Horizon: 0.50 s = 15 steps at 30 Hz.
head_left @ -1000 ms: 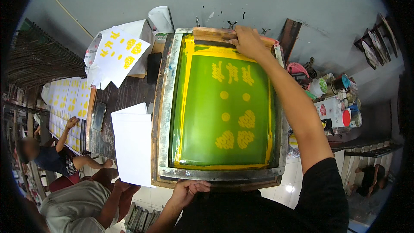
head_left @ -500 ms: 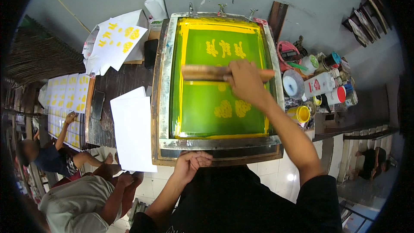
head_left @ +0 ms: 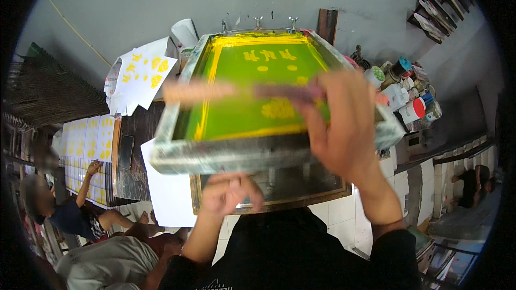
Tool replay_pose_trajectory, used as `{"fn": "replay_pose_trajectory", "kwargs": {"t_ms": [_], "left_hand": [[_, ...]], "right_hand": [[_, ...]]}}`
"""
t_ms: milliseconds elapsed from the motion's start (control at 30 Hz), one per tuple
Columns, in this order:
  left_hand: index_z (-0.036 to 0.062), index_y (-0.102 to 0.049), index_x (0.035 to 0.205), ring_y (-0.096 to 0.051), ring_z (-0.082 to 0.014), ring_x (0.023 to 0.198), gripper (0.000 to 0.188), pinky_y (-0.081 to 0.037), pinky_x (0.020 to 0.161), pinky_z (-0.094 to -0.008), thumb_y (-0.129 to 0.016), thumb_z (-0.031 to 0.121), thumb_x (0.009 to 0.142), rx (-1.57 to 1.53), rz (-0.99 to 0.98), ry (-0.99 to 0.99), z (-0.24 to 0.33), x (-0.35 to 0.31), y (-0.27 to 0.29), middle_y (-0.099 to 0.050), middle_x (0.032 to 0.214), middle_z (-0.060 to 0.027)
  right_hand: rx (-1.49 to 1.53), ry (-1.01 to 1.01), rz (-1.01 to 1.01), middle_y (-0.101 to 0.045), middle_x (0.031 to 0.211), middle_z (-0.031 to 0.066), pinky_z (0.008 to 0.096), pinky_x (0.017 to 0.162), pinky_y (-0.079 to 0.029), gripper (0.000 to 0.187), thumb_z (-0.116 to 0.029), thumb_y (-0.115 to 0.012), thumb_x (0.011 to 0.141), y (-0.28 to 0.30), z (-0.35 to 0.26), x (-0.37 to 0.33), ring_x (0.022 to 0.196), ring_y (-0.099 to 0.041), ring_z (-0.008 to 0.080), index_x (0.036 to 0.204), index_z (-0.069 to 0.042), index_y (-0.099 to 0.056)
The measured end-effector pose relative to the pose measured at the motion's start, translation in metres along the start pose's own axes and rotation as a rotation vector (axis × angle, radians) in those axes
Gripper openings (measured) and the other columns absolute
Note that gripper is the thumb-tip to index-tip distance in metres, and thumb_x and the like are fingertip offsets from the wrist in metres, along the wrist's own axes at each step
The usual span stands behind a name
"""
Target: The person performs manual screen printing by placing sheets of paper on a vacuum bed, lowering a screen, and using a squeegee to apply yellow ink; the person then lifts the screen and hands the completed print to an assistant.
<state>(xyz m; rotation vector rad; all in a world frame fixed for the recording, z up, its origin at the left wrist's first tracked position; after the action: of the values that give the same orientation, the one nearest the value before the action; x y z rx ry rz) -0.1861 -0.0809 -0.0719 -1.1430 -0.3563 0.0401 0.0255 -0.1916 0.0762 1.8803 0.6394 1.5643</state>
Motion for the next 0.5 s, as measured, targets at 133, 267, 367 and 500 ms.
{"fn": "replay_pose_trajectory", "kwargs": {"t_ms": [133, 267, 367, 500], "left_hand": [[-0.0142, -0.04, 0.145, -0.057, -0.0474, 0.126, 0.078, -0.04, 0.109, -0.0591, -0.06, 0.045, 0.099, 1.479, 0.668, 0.051, 0.029, 0.061, 0.061, -0.058, 0.13, -0.0395], [-0.0025, -0.005, 0.161, 0.003, -0.0423, 0.157, 0.123, 0.004, 0.122, -0.0605, -0.07, 0.066, 0.083, 2.373, 0.883, 0.261, 0.028, 0.037, 0.129, -0.005, 0.167, -0.0314], [-0.0037, -0.003, 0.161, 0.004, -0.0419, 0.157, 0.127, 0.007, 0.12, -0.0647, -0.073, 0.066, 0.081, 2.317, 0.946, 0.366, 0.041, 0.018, 0.121, -0.006, 0.166, -0.0316], [-0.0068, -0.049, 0.14, -0.051, -0.0332, 0.124, 0.08, -0.035, 0.106, -0.0477, -0.079, 0.042, 0.084, 1.781, 1.058, 0.476, 0.09, -0.054, 0.126, -0.058, 0.128, -0.0265]], "right_hand": [[-0.133, 0.172, 0.213, -0.066, 0.095, 0.0167, 0.0451, 0.082, -0.042, 0.02, -0.014, -0.065, 0.091, 0.019, 0.027, 0.089, 0.089, -0.061, 0.0385, 0.106, -0.001, -0.061], [-0.089, -0.222, -0.053, -0.07, 0.109, 0.022, 0.0481, 0.093, -0.052, 0.035, -0.025, -0.056, 0.1, 0.048, 0.0, 0.148, 0.102, -0.068, 0.0307, 0.12, 0.003, -0.063], [0.095, -0.267, -0.151, -0.07, 0.112, 0.0226, 0.0478, 0.094, -0.05, 0.033, -0.026, -0.06, 0.099, 0.066, 0.021, 0.169, 0.106, -0.067, 0.0312, 0.117, 0.001, -0.062], [-0.043, -0.266, 0.04, -0.069, 0.112, 0.0245, 0.0462, 0.094, -0.05, 0.035, -0.025, -0.064, 0.096, 0.045, 0.026, 0.194, 0.106, -0.066, 0.0346, 0.115, 0.004, -0.064]]}}
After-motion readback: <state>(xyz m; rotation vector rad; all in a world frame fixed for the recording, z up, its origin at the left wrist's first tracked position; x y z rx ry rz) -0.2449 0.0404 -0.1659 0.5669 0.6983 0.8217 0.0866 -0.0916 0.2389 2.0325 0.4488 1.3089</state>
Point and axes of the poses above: each hand's wrist, its own x-axis towards the middle knuckle, its own y-axis out of the back of the hand, z = x × y, the point moved 1 cm from there along x, towards the middle knuckle
